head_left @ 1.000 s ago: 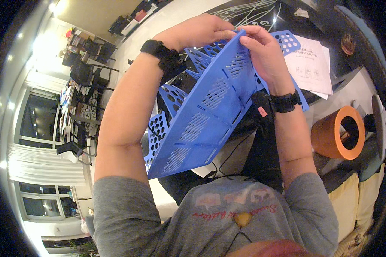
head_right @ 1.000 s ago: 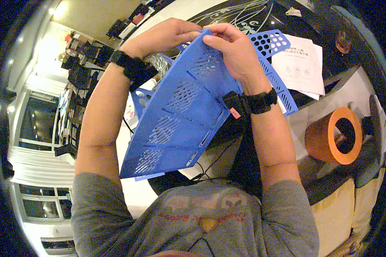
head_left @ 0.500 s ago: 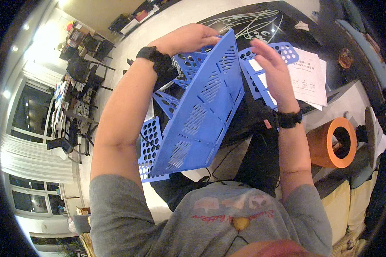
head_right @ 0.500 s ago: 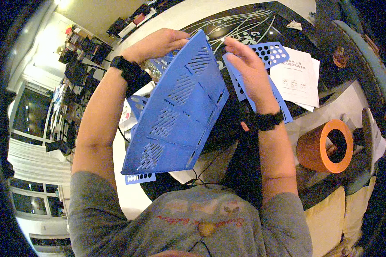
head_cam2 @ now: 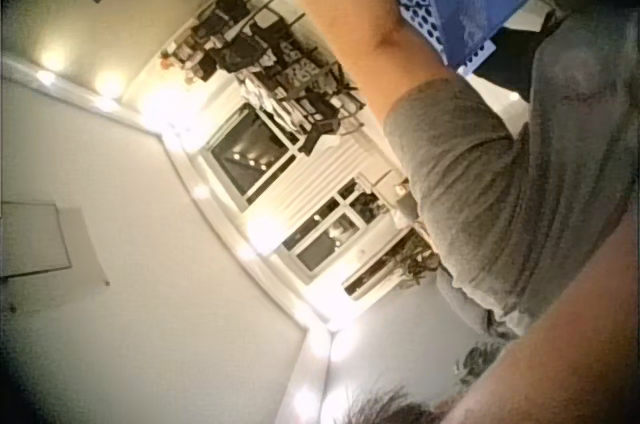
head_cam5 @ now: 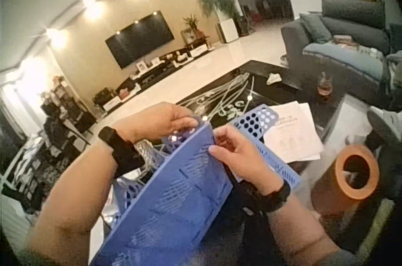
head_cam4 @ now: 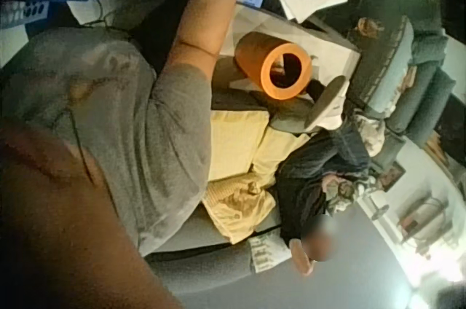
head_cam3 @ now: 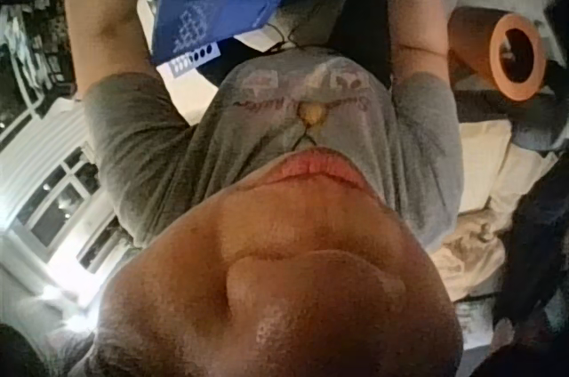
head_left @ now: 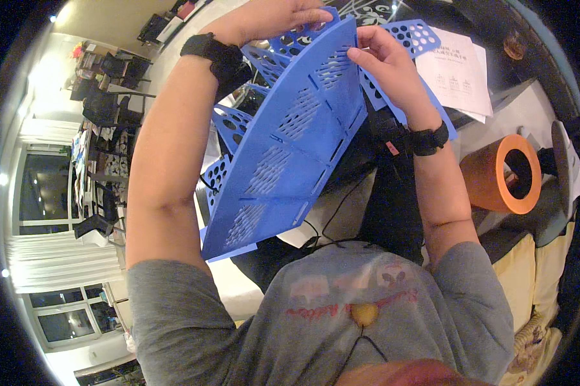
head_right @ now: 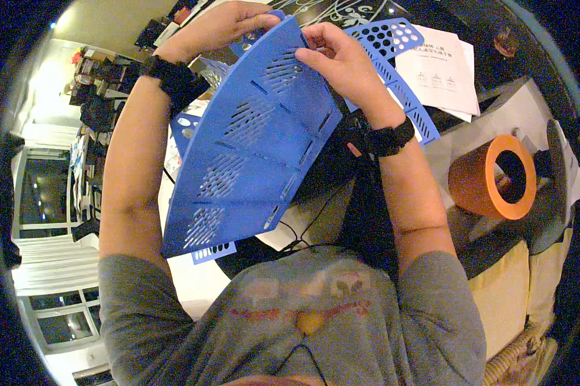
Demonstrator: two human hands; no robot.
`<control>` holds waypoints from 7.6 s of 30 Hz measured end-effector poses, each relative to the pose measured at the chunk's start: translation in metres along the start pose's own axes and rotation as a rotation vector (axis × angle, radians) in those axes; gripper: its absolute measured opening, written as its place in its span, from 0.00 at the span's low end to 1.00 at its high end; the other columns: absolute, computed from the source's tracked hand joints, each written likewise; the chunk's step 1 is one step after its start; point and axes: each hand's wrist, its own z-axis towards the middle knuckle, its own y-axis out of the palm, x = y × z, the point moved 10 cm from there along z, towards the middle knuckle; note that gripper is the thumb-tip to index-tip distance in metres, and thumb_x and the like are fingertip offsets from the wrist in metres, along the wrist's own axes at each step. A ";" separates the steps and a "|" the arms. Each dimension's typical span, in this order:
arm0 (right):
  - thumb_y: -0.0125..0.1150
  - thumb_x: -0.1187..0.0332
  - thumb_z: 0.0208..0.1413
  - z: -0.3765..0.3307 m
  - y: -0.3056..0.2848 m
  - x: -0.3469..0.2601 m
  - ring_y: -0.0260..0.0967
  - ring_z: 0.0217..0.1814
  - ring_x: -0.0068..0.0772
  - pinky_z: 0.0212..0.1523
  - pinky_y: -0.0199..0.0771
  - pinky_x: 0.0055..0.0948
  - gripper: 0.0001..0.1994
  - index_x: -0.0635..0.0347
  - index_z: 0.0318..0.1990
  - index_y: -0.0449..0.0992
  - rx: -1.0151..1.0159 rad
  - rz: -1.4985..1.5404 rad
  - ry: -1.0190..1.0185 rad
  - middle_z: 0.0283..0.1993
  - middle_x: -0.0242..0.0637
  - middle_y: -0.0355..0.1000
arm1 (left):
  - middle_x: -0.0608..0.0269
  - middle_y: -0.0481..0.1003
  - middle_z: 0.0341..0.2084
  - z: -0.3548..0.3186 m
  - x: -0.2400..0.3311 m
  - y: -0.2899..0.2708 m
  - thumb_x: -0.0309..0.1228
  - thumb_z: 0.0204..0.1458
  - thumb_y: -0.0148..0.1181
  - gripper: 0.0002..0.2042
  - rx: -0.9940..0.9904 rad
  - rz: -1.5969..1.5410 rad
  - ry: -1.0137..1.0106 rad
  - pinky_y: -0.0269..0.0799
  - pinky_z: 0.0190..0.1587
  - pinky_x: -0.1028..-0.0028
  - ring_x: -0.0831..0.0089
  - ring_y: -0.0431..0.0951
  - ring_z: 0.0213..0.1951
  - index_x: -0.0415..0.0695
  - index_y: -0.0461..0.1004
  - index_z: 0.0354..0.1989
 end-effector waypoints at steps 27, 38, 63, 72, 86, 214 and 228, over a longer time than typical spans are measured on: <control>0.53 0.65 0.59 -0.013 -0.018 -0.008 0.64 0.41 0.17 0.46 0.63 0.18 0.10 0.62 0.42 0.72 0.056 -0.109 0.057 0.37 0.26 0.70 | 0.51 0.76 0.38 -0.306 -0.056 0.164 0.29 0.53 0.53 0.14 0.345 -0.454 -0.873 0.69 0.47 0.69 0.65 0.75 0.42 0.41 0.72 0.48; 0.51 0.50 0.59 -0.019 -0.019 0.005 0.68 0.48 0.32 0.54 0.61 0.37 0.18 0.55 0.42 0.75 0.172 0.428 0.141 0.44 0.35 0.74 | 0.50 0.57 0.62 -0.235 -0.039 0.284 0.48 0.56 0.47 0.30 0.623 0.052 -0.507 0.48 0.64 0.58 0.56 0.54 0.64 0.40 0.57 0.62; 0.41 0.44 0.60 -0.073 -0.039 -0.007 0.66 0.28 0.29 0.34 0.70 0.27 0.27 0.62 0.36 0.73 0.665 0.359 0.352 0.29 0.34 0.71 | 0.37 0.49 0.62 -0.307 -0.078 0.245 0.39 0.41 0.69 0.45 0.939 0.070 -0.946 0.44 0.64 0.54 0.45 0.48 0.64 0.39 0.48 0.65; 0.43 0.50 0.60 -0.083 -0.032 0.005 0.64 0.30 0.25 0.34 0.68 0.23 0.23 0.63 0.41 0.73 0.400 0.342 0.162 0.31 0.32 0.71 | 0.48 0.68 0.50 -0.323 -0.135 0.177 0.19 0.55 0.47 0.29 1.476 -1.125 -0.503 0.76 0.41 0.69 0.62 0.77 0.39 0.40 0.45 0.65; 0.49 0.58 0.61 -0.191 -0.083 0.127 0.66 0.45 0.25 0.47 0.66 0.27 0.18 0.63 0.50 0.71 0.295 0.000 0.775 0.46 0.32 0.70 | 0.52 0.69 0.45 -0.307 -0.181 0.133 0.23 0.57 0.49 0.15 1.605 -0.806 -0.411 0.72 0.47 0.72 0.69 0.73 0.45 0.32 0.58 0.51; 0.55 0.69 0.52 -0.233 0.098 0.095 0.69 0.35 0.58 0.32 0.71 0.43 0.08 0.66 0.30 0.72 -0.331 -0.922 0.597 0.30 0.54 0.72 | 0.41 0.57 0.60 -0.224 0.037 0.304 0.51 0.29 0.68 0.46 0.355 0.025 -0.425 0.45 0.64 0.48 0.44 0.55 0.61 0.44 0.60 0.60; 0.52 0.70 0.51 -0.215 0.092 0.088 0.69 0.39 0.60 0.36 0.70 0.43 0.09 0.66 0.35 0.72 -0.290 -0.855 0.557 0.32 0.55 0.72 | 0.41 0.54 0.62 -0.222 0.034 0.302 0.55 0.29 0.69 0.50 0.288 -0.034 -0.394 0.43 0.64 0.48 0.43 0.52 0.63 0.43 0.57 0.62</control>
